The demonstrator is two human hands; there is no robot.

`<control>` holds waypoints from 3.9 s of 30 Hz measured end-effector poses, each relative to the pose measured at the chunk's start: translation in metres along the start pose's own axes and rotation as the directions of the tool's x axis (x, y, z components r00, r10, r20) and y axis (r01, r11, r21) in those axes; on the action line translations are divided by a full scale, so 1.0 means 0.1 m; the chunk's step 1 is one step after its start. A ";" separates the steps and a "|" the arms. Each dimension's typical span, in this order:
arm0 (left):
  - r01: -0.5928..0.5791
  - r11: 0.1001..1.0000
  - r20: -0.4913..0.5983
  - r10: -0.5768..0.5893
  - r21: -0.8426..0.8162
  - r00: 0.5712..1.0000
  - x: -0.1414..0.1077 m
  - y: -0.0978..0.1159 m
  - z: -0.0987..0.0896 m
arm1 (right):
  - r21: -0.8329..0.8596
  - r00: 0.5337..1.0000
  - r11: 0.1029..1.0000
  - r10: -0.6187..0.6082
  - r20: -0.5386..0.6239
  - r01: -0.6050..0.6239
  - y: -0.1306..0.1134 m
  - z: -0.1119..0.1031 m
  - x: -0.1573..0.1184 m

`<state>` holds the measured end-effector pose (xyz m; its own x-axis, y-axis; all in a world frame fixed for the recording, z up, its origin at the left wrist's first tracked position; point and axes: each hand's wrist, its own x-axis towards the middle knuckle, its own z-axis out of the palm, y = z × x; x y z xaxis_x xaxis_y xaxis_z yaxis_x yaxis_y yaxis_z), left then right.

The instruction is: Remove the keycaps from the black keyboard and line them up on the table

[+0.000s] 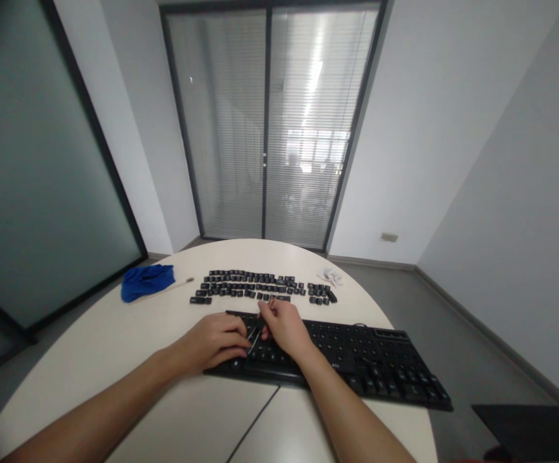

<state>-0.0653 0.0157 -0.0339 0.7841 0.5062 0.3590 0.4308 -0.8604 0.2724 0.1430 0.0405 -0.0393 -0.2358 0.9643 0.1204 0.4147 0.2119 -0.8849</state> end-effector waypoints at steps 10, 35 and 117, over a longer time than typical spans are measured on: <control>0.259 0.845 0.018 -0.283 -0.467 0.959 0.03 -0.06 0.05 | 0.097 0.994 0.992 -0.086 0.066 0.080 0.00 0.02 0.01; 0.422 0.809 -0.358 -0.568 -0.410 0.741 0.11 0.05 0.16 | 0.377 0.998 0.925 0.061 -0.019 -0.049 0.01 0.03 0.06; 0.567 0.800 -0.434 -0.448 0.194 0.781 -0.18 -0.53 0.00 | -0.344 0.970 0.908 -0.236 0.053 0.239 -0.28 -0.18 -0.15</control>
<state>-0.1018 0.0521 -0.0549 0.2257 0.8070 0.5458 0.8763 -0.4129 0.2482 0.1510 0.0235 -0.0085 -0.3729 0.8774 0.3020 0.6227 0.4779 -0.6196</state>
